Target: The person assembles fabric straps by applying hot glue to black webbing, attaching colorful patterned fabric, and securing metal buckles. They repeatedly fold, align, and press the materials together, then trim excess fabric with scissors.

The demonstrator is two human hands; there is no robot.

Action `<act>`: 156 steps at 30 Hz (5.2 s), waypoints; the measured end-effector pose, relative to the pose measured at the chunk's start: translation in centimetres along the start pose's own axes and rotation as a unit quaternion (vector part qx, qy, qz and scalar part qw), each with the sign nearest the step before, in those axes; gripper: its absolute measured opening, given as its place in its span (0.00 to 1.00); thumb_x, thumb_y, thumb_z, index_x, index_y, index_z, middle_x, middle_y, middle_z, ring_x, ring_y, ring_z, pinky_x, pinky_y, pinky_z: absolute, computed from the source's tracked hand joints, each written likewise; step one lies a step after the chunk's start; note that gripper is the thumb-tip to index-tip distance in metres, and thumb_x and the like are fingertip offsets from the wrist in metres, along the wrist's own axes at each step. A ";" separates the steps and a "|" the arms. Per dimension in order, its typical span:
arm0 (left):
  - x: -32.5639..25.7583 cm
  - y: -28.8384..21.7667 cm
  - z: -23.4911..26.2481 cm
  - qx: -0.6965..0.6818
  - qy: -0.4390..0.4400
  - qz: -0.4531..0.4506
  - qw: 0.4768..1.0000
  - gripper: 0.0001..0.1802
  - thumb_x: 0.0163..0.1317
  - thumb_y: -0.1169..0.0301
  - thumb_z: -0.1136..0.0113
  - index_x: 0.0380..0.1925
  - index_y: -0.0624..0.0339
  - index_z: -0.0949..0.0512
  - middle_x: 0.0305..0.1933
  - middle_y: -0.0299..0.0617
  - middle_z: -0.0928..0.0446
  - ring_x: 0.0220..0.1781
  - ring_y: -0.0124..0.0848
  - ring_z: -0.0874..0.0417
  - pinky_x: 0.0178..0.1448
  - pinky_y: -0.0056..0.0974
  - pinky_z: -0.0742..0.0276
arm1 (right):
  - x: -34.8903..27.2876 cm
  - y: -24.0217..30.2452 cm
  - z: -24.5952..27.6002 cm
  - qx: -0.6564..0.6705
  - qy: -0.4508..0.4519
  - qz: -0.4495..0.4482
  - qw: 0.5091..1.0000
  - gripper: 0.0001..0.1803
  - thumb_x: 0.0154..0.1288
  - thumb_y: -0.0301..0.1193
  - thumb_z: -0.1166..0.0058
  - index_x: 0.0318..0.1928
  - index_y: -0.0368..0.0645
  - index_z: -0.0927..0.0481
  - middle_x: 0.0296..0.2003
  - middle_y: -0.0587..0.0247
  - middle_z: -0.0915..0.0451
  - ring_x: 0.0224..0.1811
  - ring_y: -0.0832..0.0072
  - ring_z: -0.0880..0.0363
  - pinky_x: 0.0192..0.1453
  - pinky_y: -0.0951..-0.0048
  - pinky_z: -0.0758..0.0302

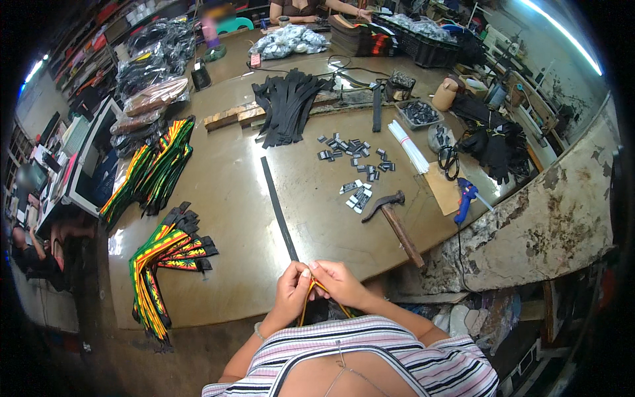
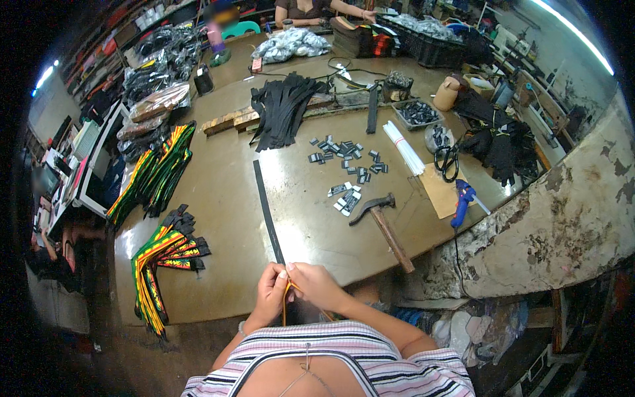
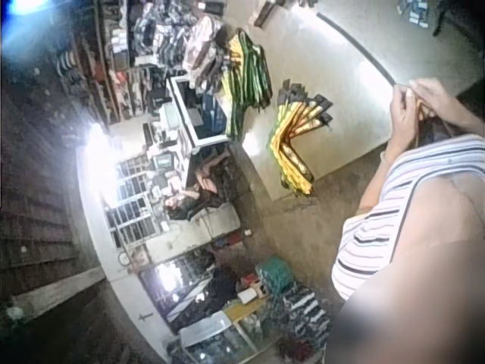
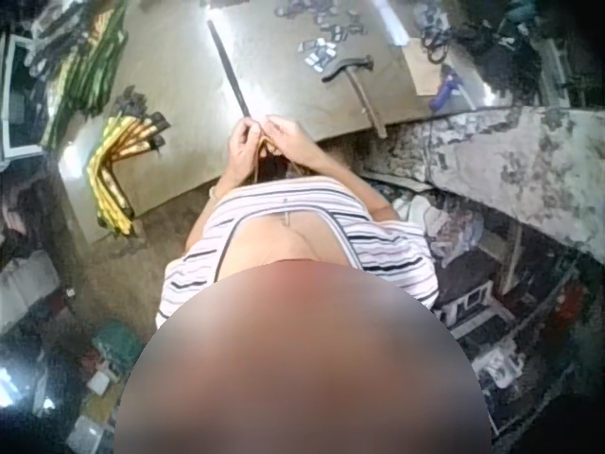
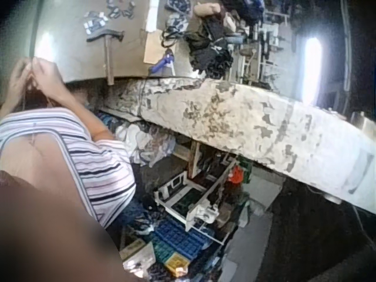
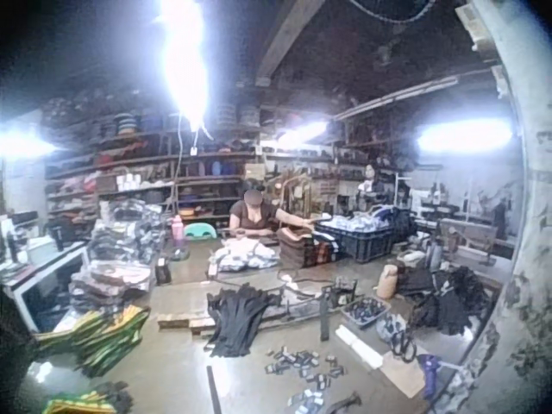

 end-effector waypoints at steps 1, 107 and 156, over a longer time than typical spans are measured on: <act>0.1 0.0 0.1 0.000 0.009 0.029 1.000 0.11 0.76 0.64 0.54 0.36 0.58 0.32 0.27 0.35 0.29 0.20 0.21 0.30 0.23 0.26 0.35 | 0.0 0.6 0.7 -0.049 0.012 0.035 0.998 0.23 0.79 0.41 0.61 0.32 0.37 0.24 0.18 0.66 0.28 0.22 0.82 0.30 0.28 0.76 0.32; -4.4 13.3 -3.8 0.129 0.332 0.274 0.893 0.29 0.54 0.73 0.27 0.58 0.53 0.21 0.19 0.19 0.43 0.23 0.16 0.47 0.28 0.27 0.51 | -21.9 -16.3 6.8 -0.189 -0.041 -0.206 0.959 0.26 0.58 0.42 0.30 0.48 0.34 0.19 0.36 0.53 0.15 0.37 0.75 0.18 0.44 0.72 0.23; -8.1 -2.0 1.6 0.073 -0.073 0.165 0.981 0.11 0.58 0.80 0.32 0.42 0.68 0.16 0.32 0.38 0.16 0.31 0.20 0.19 0.37 0.25 0.25 | 9.7 3.2 54.0 0.317 -0.809 -0.047 0.492 0.30 0.73 0.39 0.60 0.70 0.37 0.41 0.68 0.50 0.34 0.65 0.52 0.30 0.68 0.58 0.32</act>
Point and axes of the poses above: each hand's wrist, its own x-axis towards the middle knuckle, its own z-axis out of the back of the hand, y = z × x, the point moved 3 cm from there along x, towards the middle knuckle
